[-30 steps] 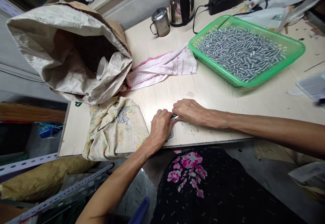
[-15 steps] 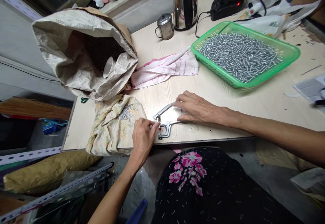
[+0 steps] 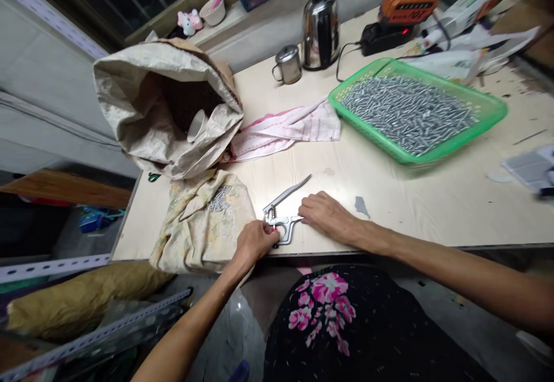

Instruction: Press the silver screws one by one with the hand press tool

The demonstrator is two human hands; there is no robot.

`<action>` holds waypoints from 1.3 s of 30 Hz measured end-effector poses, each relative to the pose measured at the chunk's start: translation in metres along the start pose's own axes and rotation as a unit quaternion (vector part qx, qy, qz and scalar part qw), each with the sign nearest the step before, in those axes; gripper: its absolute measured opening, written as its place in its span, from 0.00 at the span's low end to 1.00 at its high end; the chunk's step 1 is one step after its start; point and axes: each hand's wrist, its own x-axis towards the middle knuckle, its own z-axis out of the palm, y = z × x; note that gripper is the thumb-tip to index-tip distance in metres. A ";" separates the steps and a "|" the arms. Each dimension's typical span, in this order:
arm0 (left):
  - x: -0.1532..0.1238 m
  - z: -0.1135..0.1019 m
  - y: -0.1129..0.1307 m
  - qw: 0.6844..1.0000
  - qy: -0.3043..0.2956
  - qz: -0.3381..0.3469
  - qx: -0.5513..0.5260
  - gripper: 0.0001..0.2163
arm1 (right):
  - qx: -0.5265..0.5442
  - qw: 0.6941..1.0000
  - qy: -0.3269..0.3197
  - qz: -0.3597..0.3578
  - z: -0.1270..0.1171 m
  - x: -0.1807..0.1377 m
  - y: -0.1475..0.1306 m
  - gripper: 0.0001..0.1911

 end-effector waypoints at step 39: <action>-0.056 -0.095 0.154 0.820 0.256 0.460 -0.225 0.17 | -0.103 0.990 0.041 0.091 -0.008 0.011 0.020 0.06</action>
